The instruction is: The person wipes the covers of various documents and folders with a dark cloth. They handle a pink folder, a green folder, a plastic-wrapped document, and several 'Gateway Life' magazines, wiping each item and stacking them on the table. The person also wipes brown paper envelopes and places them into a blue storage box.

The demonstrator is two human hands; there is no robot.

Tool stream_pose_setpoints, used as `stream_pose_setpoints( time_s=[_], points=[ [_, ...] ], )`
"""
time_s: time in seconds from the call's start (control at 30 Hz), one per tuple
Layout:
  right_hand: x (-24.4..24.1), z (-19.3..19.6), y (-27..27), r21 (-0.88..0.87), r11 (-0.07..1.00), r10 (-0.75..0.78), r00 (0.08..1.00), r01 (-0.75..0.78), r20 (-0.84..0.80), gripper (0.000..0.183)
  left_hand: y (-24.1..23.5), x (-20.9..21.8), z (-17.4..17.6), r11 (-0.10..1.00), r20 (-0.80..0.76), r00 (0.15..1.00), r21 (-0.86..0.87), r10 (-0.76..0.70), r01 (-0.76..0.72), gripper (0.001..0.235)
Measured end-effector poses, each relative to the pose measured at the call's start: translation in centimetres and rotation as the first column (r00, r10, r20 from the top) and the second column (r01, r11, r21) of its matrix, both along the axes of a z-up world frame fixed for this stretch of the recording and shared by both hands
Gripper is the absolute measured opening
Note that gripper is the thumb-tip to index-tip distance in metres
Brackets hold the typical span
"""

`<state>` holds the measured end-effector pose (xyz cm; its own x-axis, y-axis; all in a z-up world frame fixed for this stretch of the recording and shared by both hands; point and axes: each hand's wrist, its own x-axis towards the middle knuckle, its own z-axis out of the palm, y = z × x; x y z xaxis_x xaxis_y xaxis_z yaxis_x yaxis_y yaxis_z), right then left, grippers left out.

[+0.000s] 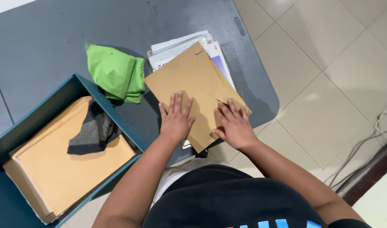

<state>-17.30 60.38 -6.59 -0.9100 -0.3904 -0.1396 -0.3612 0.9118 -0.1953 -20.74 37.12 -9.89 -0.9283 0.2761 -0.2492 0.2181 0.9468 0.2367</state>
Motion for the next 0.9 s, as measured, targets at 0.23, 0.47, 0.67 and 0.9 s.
stream_pose_setpoints(
  time_s=[0.23,0.47,0.67,0.9],
  points=[
    [-0.4,2.7,-4.4,-0.073,0.994,0.077,0.989,-0.087,-0.126,0.048,-3.7,1.6,3.4,0.996,-0.109,0.994,0.084,0.004,0.005,0.072],
    [0.1,6.3,-19.0,-0.309,0.863,0.334,0.911,-0.399,-0.242,0.045,-15.6,7.7,5.9,0.966,-0.233,0.957,0.230,0.172,-0.117,0.068],
    [-0.2,3.1,-33.9,-0.451,0.791,0.409,0.905,-0.414,-0.113,0.049,-34.0,15.7,0.4,0.744,-0.091,0.750,0.245,0.656,-0.621,0.071],
    [3.5,0.9,-47.9,0.209,0.912,0.288,0.914,-0.353,0.286,0.093,-46.8,22.3,-12.1,0.262,0.257,0.483,0.587,0.837,-0.766,0.048]
  ],
)
